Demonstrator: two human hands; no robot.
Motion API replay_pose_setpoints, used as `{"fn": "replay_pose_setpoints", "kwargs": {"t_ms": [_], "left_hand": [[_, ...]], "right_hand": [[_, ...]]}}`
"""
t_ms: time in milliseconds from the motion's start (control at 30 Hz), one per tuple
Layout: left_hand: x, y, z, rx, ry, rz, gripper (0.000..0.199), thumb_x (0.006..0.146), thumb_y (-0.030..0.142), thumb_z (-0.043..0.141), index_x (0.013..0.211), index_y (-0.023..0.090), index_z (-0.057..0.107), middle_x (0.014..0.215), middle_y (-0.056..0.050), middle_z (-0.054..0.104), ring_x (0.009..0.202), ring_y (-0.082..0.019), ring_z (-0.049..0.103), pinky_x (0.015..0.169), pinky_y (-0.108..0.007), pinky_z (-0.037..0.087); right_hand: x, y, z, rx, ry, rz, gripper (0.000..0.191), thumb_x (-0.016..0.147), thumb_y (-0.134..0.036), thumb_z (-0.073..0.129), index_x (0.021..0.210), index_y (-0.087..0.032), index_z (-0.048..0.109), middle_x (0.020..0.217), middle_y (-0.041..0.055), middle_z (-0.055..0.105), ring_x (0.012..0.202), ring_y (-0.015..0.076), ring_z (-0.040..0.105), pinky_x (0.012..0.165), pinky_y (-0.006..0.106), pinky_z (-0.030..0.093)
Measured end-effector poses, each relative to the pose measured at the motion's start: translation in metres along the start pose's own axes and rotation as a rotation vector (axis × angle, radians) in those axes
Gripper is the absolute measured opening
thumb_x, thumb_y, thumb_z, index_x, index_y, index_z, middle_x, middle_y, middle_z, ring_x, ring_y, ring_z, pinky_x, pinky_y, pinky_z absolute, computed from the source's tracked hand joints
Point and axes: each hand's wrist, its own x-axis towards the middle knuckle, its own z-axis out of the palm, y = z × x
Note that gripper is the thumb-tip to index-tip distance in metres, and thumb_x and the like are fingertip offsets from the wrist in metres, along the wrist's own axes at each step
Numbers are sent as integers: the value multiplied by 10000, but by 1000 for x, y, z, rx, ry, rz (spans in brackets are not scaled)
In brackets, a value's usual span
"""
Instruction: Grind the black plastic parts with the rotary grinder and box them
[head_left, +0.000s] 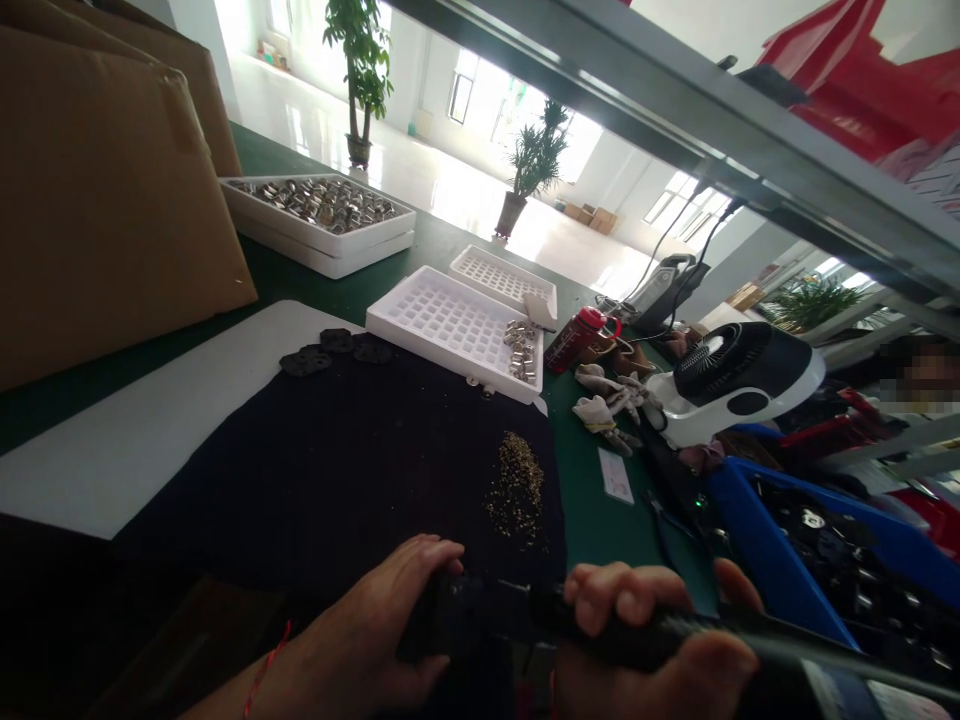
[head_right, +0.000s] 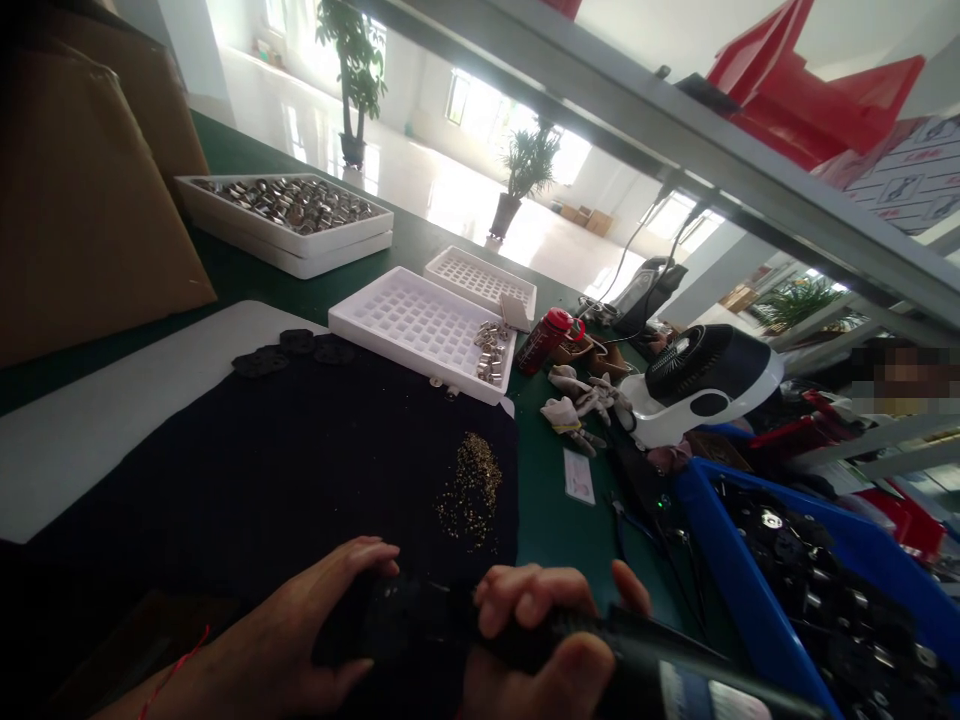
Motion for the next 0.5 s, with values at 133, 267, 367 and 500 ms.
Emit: {"fn": "replay_pose_setpoints", "kwargs": {"t_ms": [133, 267, 367, 500], "left_hand": [[4, 8, -6, 39, 8, -17, 912, 657, 49, 663, 1496, 343, 457, 1260, -12, 758, 1143, -240, 788, 1035, -326, 677], [12, 16, -15, 112, 42, 9, 830, 685, 87, 649, 1460, 350, 510, 1273, 15, 793, 1083, -204, 831, 973, -238, 685], [14, 16, -16, 141, 64, 50, 783, 697, 117, 642, 1438, 343, 530, 1224, 37, 822, 1049, -186, 847, 955, -196, 668], [7, 7, -14, 211, 59, 48, 733, 717, 133, 635, 1418, 336, 574, 1257, 31, 822, 1097, -208, 841, 986, -226, 652]], "right_hand": [[23, -2, -21, -117, 138, -110, 364, 973, -526, 730, 1237, -288, 650, 654, -92, 545, 486, 130, 453, 525, 288, 547], [35, 9, -34, -133, 198, -87, 349, 971, -466, 740, 1237, -263, 639, 653, -82, 558, 493, 135, 483, 510, 294, 538], [40, 18, -40, -131, 208, -76, 352, 973, -452, 752, 1243, -264, 628, 664, -87, 568, 496, 124, 509, 530, 296, 556], [47, 28, -45, -124, 200, -68, 348, 984, -442, 753, 1253, -265, 620, 678, -91, 577, 503, 119, 522, 534, 292, 558]]}}
